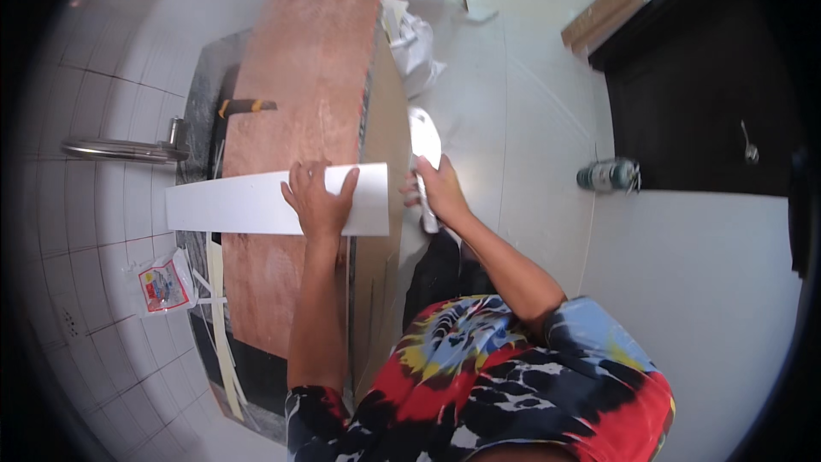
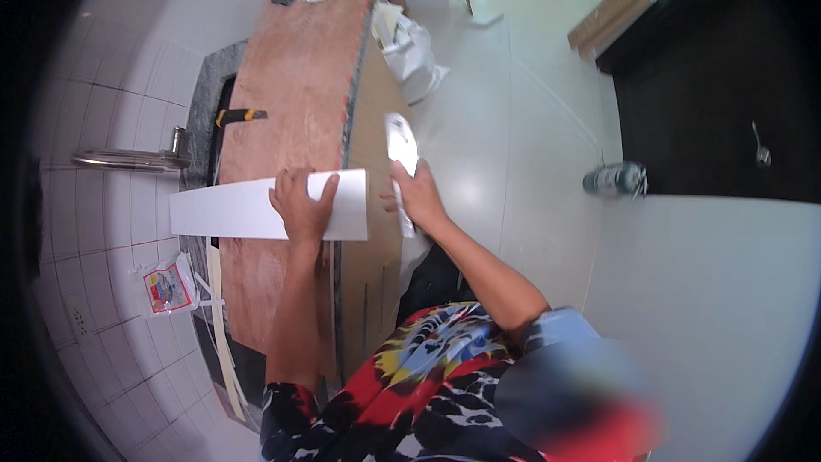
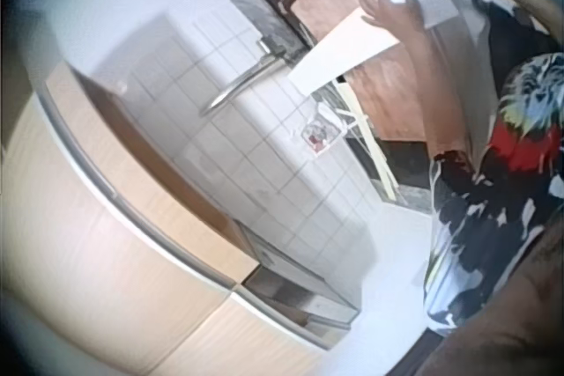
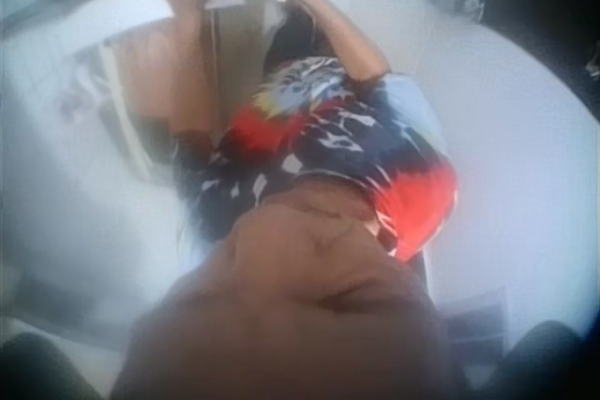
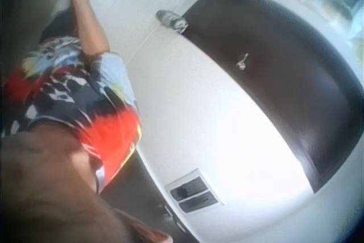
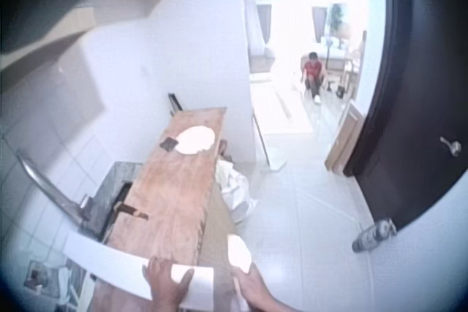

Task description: The person cuts a white rectangular board using a utility knife and a straightedge on a wooden work surface. After cutting, they sand the edges of the board with a sanding block. The workspace includes a sink and scattered tools.

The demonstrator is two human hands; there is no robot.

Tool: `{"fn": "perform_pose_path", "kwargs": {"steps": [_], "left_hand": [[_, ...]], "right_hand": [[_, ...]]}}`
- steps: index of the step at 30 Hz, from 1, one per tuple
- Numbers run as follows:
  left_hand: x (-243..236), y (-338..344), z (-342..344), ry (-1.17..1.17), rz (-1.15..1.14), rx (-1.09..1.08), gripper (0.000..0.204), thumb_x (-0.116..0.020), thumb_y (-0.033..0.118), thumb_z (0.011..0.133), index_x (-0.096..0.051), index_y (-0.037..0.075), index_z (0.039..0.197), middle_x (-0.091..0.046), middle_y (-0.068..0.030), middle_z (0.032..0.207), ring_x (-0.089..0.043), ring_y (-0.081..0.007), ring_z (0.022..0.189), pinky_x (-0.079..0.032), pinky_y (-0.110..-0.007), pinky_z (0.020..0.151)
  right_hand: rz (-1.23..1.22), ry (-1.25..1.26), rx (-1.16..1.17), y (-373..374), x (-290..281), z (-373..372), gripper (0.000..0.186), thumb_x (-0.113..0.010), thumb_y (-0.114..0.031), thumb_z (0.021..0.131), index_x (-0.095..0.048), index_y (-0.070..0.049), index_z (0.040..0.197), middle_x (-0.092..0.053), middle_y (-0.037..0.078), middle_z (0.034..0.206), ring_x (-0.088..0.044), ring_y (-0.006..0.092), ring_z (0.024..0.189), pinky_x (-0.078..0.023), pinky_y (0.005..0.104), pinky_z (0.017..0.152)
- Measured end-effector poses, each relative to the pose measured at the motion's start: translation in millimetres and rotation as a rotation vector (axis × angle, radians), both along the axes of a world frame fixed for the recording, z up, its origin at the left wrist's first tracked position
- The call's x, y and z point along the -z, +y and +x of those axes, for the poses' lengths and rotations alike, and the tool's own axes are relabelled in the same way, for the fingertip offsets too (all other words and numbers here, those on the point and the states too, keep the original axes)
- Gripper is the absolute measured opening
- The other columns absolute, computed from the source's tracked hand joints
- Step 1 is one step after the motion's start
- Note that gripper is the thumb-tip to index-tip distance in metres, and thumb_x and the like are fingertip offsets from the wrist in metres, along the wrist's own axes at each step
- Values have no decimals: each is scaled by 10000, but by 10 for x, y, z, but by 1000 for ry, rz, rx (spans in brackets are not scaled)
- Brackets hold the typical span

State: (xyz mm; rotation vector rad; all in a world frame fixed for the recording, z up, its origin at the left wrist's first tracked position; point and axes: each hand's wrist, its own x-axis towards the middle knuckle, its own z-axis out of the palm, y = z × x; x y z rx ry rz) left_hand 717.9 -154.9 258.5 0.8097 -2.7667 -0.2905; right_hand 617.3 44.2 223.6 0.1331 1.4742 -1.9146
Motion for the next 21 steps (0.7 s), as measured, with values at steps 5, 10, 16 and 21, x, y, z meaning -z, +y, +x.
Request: {"fn": "perform_pose_path", "kwargs": {"steps": [5,10,16,21], "left_hand": [[-93,109,-104,17,62,12,667,-804,568,816,-705,30,1198,-604,-162,1299,-429,-370,1401,-193,-672,1197],[-44,131,-67,67,2,20,612,-816,534,814,-709,37,1154,-613,-146,1240,-492,-339,1310,-238,-627,1165],[-29,160,-90,67,37,7,623,-812,562,831,-716,38,1155,-611,-131,1273,-497,-315,1324,-222,-651,1187],[-85,68,-10,42,31,2,676,-782,600,845,-706,28,1198,-605,-144,1301,-458,-321,1381,-199,-671,1201]], "right_hand": [[267,383,100,-443,101,17,637,-612,-492,1019,-567,130,1153,-679,289,1090,-673,339,1033,-509,422,930],[366,418,153,-507,-43,32,707,-618,-511,998,-522,153,1223,-672,364,1122,-667,453,1106,-500,466,973],[388,304,103,-173,-130,878,618,-642,-441,1003,-519,128,1214,-699,321,1058,-737,397,933,-572,456,806],[290,290,81,-106,-34,1161,613,-674,-423,988,-526,124,1221,-707,284,1006,-756,310,812,-586,413,685]]}}
